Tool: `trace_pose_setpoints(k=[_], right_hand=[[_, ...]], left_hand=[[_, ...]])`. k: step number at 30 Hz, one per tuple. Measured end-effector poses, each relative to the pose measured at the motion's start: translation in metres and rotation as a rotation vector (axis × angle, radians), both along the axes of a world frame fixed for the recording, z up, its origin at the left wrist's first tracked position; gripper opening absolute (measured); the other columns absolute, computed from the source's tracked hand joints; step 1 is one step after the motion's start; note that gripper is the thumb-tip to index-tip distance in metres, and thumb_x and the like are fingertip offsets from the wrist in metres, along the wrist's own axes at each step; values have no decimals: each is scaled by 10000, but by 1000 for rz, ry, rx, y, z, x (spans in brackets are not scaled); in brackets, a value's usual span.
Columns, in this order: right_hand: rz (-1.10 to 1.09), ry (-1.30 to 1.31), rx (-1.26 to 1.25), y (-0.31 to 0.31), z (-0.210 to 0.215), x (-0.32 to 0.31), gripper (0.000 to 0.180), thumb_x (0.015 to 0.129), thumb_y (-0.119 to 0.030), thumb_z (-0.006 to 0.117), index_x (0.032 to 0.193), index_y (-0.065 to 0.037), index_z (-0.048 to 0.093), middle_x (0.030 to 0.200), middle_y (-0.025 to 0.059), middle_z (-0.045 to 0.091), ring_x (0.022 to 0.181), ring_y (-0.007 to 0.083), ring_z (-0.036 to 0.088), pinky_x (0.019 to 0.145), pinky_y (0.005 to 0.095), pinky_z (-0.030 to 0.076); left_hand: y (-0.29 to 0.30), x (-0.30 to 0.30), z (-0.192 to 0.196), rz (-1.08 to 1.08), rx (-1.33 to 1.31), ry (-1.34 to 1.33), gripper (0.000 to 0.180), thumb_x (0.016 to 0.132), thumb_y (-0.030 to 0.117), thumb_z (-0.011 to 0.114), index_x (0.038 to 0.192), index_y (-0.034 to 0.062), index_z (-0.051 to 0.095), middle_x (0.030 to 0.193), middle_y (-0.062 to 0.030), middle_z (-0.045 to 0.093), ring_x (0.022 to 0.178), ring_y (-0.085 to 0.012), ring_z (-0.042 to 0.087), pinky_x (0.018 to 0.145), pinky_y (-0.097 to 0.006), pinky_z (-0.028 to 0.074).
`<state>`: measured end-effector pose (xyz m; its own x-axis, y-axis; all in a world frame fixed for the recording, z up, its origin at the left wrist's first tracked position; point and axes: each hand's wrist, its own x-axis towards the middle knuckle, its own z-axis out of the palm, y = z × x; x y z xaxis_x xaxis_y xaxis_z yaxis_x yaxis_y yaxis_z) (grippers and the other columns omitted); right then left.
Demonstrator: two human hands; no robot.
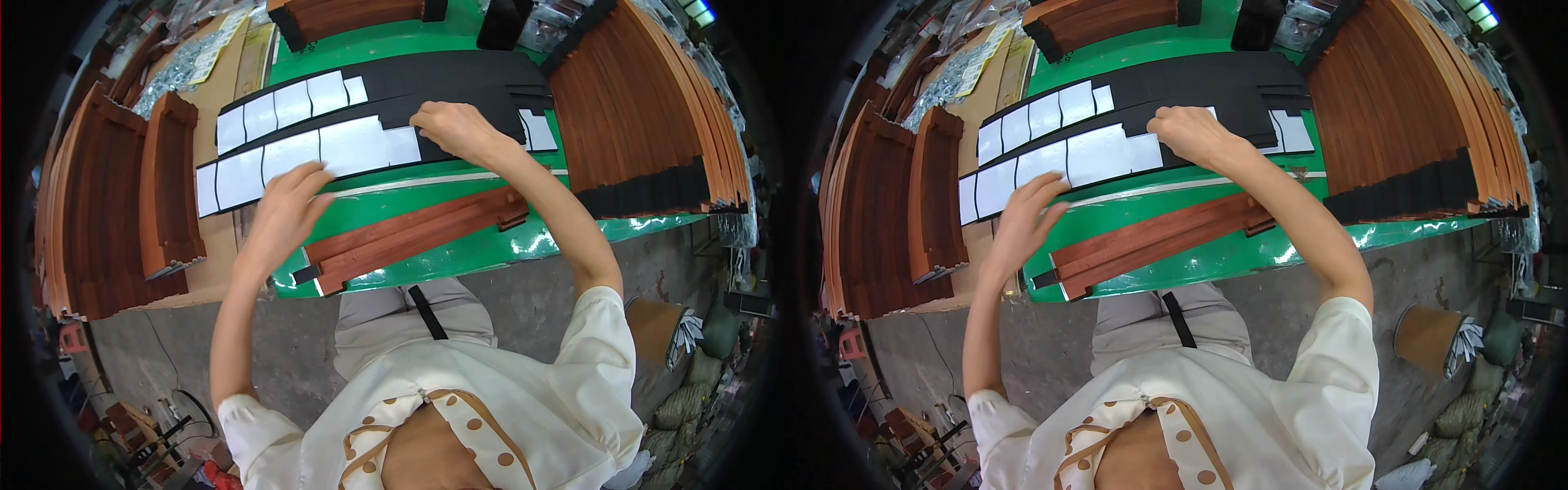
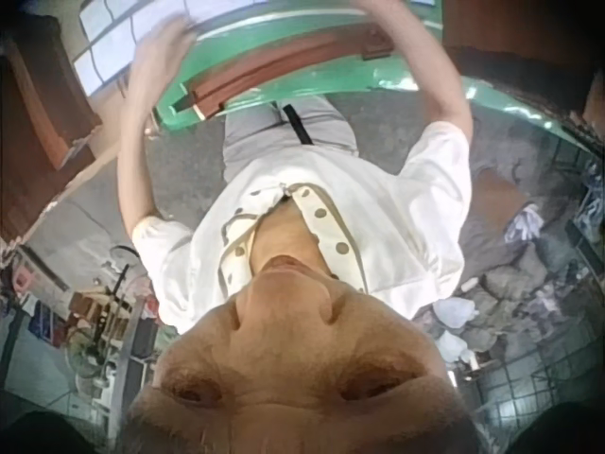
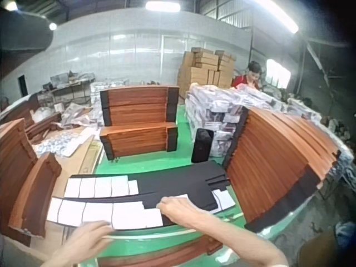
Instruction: Attaching black plastic end caps to finished wooden slats and stacking them on a worktable.
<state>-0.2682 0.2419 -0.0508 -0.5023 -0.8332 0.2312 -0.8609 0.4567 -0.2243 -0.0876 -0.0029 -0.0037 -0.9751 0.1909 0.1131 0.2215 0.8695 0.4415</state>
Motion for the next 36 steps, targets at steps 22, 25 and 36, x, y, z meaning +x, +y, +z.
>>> trace_pose_setpoints(k=[22,25,36], right_hand=[[-160,-478,-234,-17,2,-34,151,830,-115,554,843,18,624,641,126,610,589,226,616,576,323,490],[-24,-120,-310,6,26,0,108,796,-65,597,888,-8,601,657,104,595,593,226,613,547,309,486],[-7,-261,-535,92,77,60,185,807,-137,654,968,-45,662,756,96,645,679,204,633,546,309,479]], left_hand=[[16,-82,-58,-108,-36,-135,398,839,206,633,1206,71,558,1246,-105,558,1111,-286,547,876,-356,480],[41,-83,-17,114,531,-182,309,882,212,605,1122,18,591,985,-75,651,887,-170,615,769,-281,467],[132,-65,40,45,863,-198,224,823,137,675,1004,6,652,796,-9,625,745,-62,564,689,-207,447]])
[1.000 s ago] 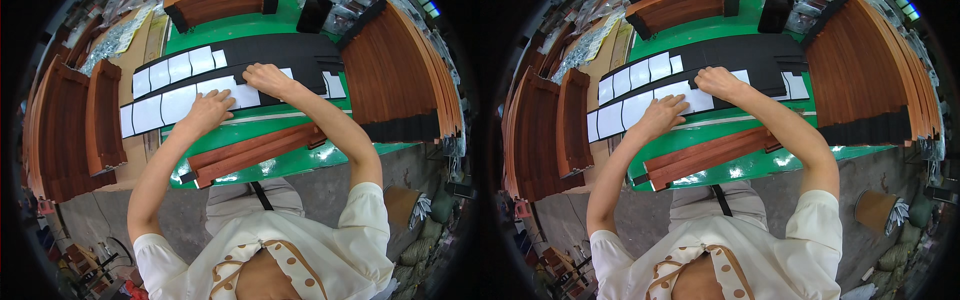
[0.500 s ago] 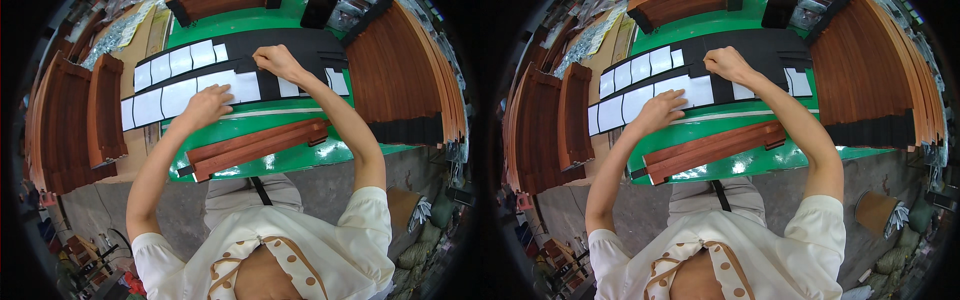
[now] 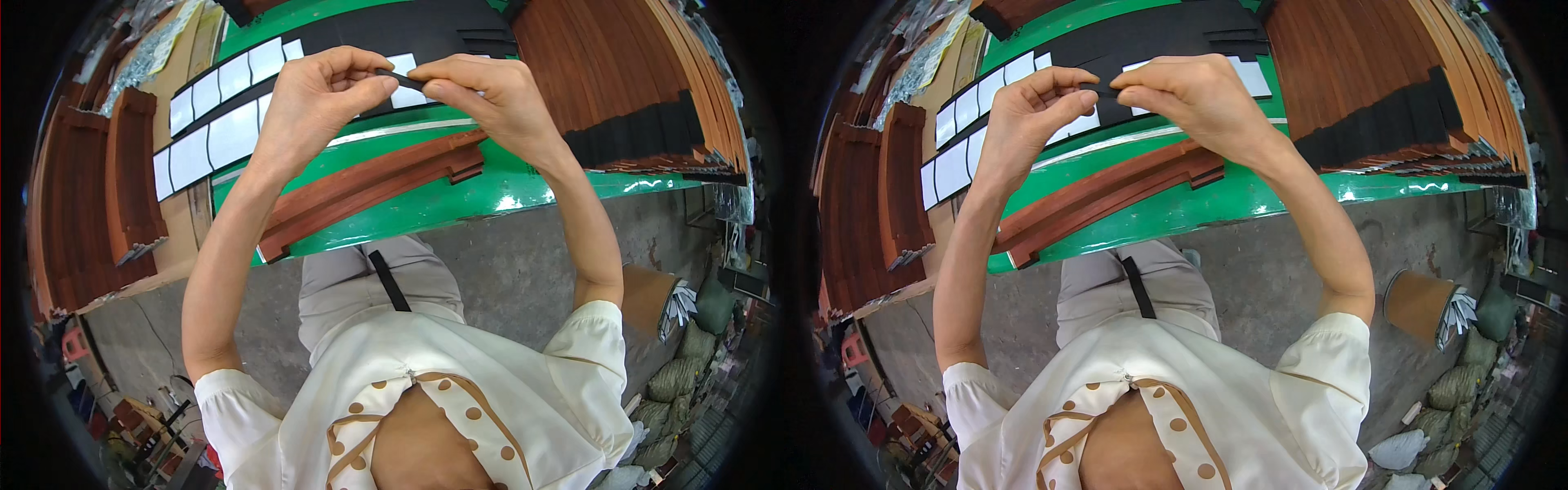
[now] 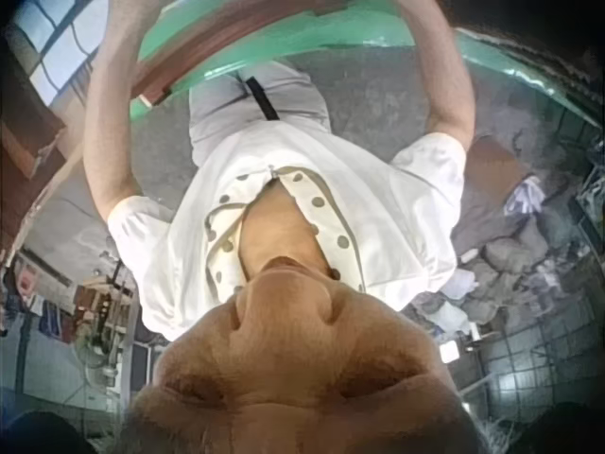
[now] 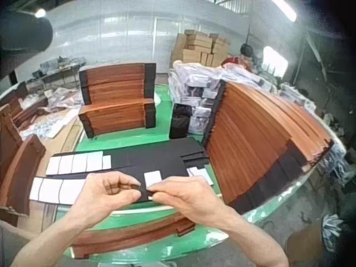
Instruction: Attaching black plastic end caps to finished wooden slats and stacking them on a worktable.
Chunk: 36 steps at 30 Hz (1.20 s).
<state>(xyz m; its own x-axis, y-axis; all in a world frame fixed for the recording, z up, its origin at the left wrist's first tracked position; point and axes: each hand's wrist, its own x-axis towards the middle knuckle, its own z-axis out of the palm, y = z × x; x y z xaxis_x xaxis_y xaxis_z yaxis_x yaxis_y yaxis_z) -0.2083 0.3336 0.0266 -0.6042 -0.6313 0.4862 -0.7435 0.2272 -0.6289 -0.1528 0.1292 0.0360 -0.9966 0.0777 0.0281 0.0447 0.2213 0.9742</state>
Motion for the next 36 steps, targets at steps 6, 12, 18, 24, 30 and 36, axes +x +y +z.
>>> trace_pose_setpoints(k=[6,12,18,24,30,36], right_hand=[[-49,-16,8,40,-7,19,236,774,-65,686,1007,-31,665,894,98,659,735,220,641,638,319,505],[-110,66,132,75,-30,14,224,737,-81,700,957,-44,676,859,58,653,805,231,605,685,327,489],[-87,94,253,80,-58,8,264,704,-113,723,965,-88,696,853,26,635,825,196,570,698,310,480],[-100,62,277,77,-64,7,231,699,-100,723,929,-100,696,852,6,626,825,201,553,706,326,481],[-110,85,306,75,-65,6,240,715,-118,716,955,-109,703,856,1,631,824,185,544,694,305,479],[-106,89,304,74,-66,5,234,719,-115,714,953,-107,702,859,3,631,830,187,545,697,307,481]], left_hand=[[41,10,2,-90,-145,11,254,801,99,679,1026,-14,645,825,-2,582,770,-68,541,732,-201,439],[59,17,-47,-145,-525,365,625,689,273,763,1229,53,540,1052,-83,601,995,-215,547,861,-337,405],[85,19,-85,30,-707,372,336,674,239,764,947,73,659,928,-9,613,870,-194,544,743,-336,337],[92,18,-94,160,-689,335,226,687,217,762,852,86,682,843,6,630,770,-185,556,714,-336,339],[92,17,-96,179,-677,347,223,690,211,760,854,83,682,835,-2,642,745,-186,560,698,-339,344],[92,17,-95,178,-664,328,218,689,207,760,849,82,681,824,-7,651,740,-184,564,706,-335,353]])
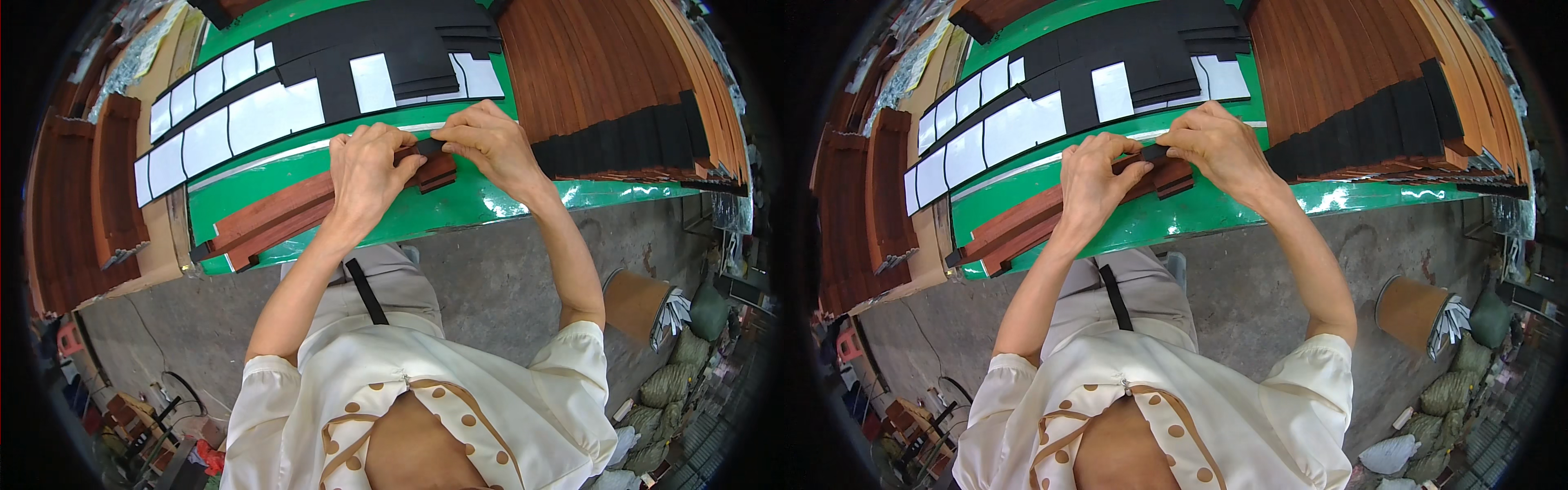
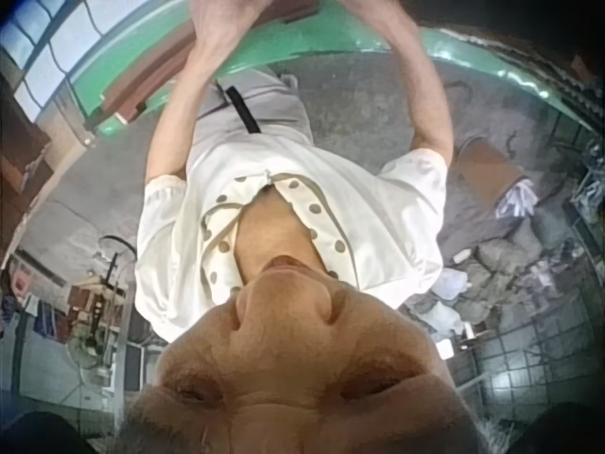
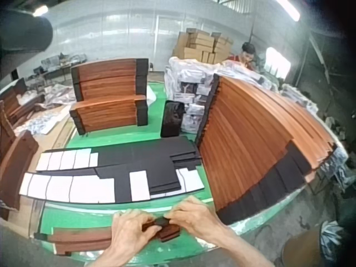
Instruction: Attaching black plastic end caps to finished wooden slats and stacking them on a worktable.
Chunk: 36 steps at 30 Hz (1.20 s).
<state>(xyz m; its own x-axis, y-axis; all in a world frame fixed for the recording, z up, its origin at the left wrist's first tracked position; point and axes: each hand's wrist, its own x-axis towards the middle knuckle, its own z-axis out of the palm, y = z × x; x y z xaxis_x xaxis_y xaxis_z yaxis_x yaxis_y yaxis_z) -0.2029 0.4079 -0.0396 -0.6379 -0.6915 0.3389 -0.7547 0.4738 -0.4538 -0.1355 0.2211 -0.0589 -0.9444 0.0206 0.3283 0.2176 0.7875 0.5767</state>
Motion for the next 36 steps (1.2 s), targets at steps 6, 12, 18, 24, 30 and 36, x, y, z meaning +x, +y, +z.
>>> trace_pose_setpoints(k=[6,12,18,24,30,36], right_hand=[[0,-11,-1,0,-3,-1,235,719,-113,712,954,-104,700,860,6,630,826,192,543,694,306,478],[-8,-28,-3,0,-4,0,228,722,-116,710,950,-102,698,860,9,628,830,193,543,696,305,477],[-27,-56,-11,0,-5,0,201,730,-122,707,929,-96,701,896,11,645,866,208,560,734,337,488],[-119,-261,-223,14,-14,-6,265,808,-137,660,1067,-80,666,1057,54,650,972,212,580,781,313,486],[-136,-447,-189,17,-15,1,244,833,-144,639,1059,-54,658,991,64,652,817,181,600,736,300,474],[-164,-506,-271,14,-20,4,208,815,-110,659,1012,-42,671,920,50,657,749,123,587,656,267,471]], left_hand=[[0,0,0,1,3,-19,226,689,205,761,855,79,672,820,-15,657,753,-190,572,710,-337,361],[0,0,0,7,17,-50,231,689,201,761,856,68,669,844,-27,667,785,-197,588,737,-335,372],[-2,0,2,-41,121,-26,240,704,192,755,881,58,664,851,-40,666,795,-210,597,754,-337,375],[-3,0,4,-71,75,-64,212,726,176,735,893,64,665,865,-45,667,788,-210,602,756,-339,378],[-3,0,0,-78,97,-57,198,738,175,727,890,61,671,845,-43,664,762,-198,598,758,-333,368],[-2,2,-1,-69,79,-12,198,749,179,723,898,60,672,834,-41,659,712,-185,595,764,-323,351]])
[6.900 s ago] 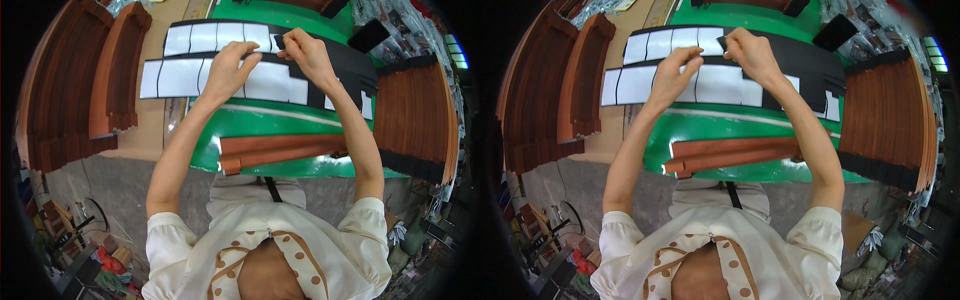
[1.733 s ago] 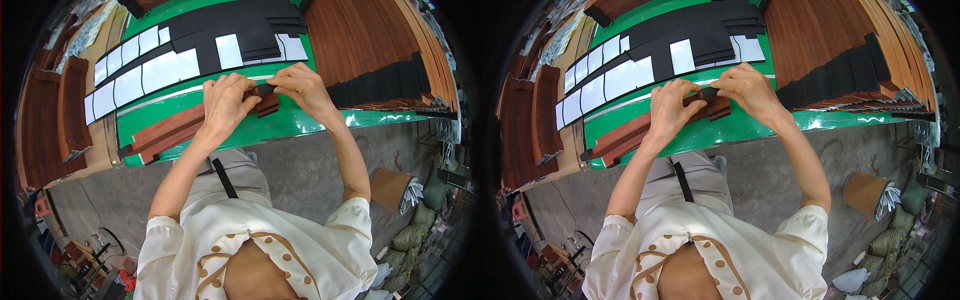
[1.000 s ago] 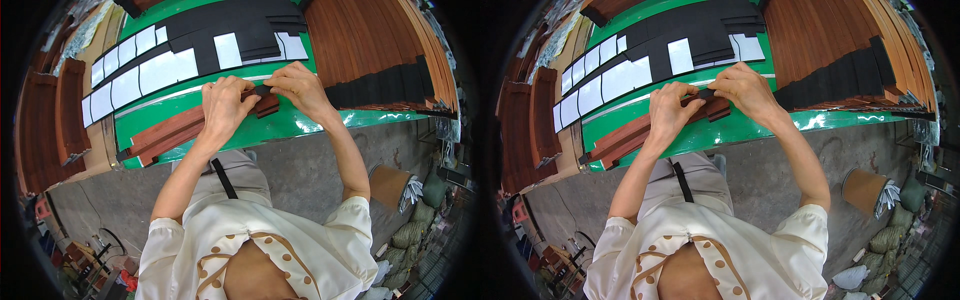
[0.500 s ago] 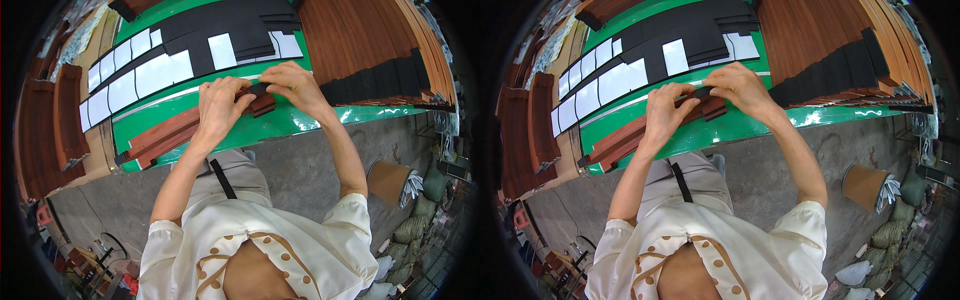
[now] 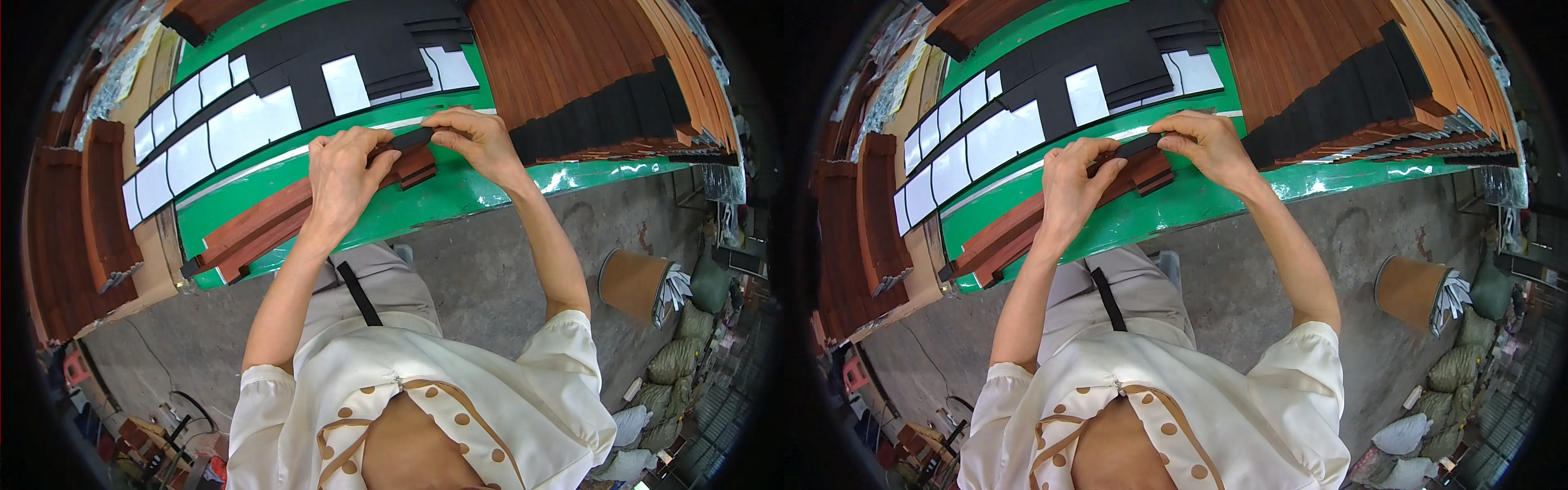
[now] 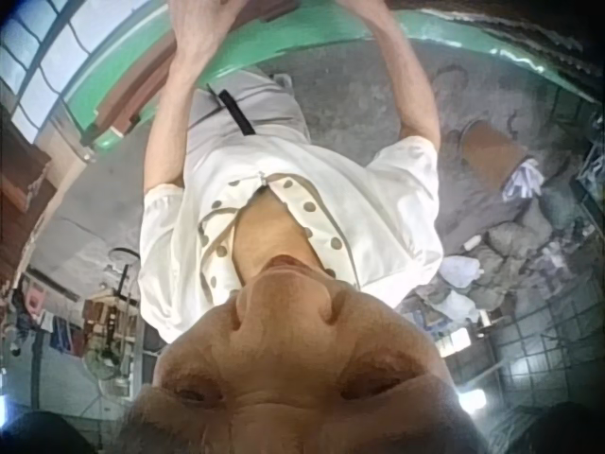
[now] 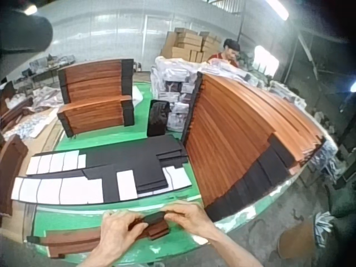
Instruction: Attaching black plastic end caps to finished wooden slats and stacking them on a worktable.
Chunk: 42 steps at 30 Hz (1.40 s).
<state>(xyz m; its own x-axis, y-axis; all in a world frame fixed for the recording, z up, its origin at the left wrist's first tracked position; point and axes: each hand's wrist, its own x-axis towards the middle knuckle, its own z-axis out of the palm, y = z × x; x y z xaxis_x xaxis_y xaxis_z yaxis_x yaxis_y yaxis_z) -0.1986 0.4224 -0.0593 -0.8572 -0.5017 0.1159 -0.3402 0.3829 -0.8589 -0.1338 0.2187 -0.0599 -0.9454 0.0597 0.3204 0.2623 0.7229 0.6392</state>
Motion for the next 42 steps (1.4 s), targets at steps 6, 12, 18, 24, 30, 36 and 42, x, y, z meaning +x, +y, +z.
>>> trace_pose_setpoints(k=[6,12,18,24,30,36,42], right_hand=[[-31,-31,-25,2,-6,0,199,817,-103,657,1006,-43,676,898,48,659,748,112,583,651,260,471],[-29,-25,-22,-1,-4,1,207,819,-116,656,1012,-48,678,902,48,661,776,117,583,664,253,465],[-102,-99,-28,-5,-7,9,225,847,-114,612,1056,-41,649,1006,37,630,879,107,574,764,231,451],[-356,-159,-147,-36,-25,24,210,937,-189,529,1023,0,563,933,52,574,859,121,524,762,256,424],[-531,92,-123,-61,-40,29,163,949,-86,398,1004,-1,525,893,72,506,820,169,488,767,286,406],[-565,12,-225,-63,-44,20,198,920,-48,373,1050,-19,520,826,29,492,799,128,477,770,265,398],[-590,-259,-244,-40,-29,24,303,995,-274,380,1183,-75,508,949,14,540,848,97,495,781,277,443]], left_hand=[[1,-1,-1,0,-12,9,194,751,175,720,901,60,672,799,-38,644,679,-178,584,754,-325,345],[1,0,-1,1,-23,88,167,728,141,721,876,87,666,760,-10,642,699,-176,587,714,-343,331],[1,-1,-12,-48,-218,365,259,687,116,648,937,179,673,768,25,566,695,-147,557,659,-337,366],[9,3,-17,-20,-222,433,198,724,124,593,911,152,652,749,-7,516,691,-168,523,643,-321,375],[4,3,-20,-23,-153,452,213,722,111,587,927,127,645,740,-11,500,696,-175,516,621,-306,375],[-14,19,-7,-44,-170,489,228,746,101,579,962,137,646,810,-12,560,752,-176,546,718,-367,372],[-127,147,17,457,-41,465,171,822,118,604,976,59,650,914,-93,592,780,-195,570,740,-328,431]])
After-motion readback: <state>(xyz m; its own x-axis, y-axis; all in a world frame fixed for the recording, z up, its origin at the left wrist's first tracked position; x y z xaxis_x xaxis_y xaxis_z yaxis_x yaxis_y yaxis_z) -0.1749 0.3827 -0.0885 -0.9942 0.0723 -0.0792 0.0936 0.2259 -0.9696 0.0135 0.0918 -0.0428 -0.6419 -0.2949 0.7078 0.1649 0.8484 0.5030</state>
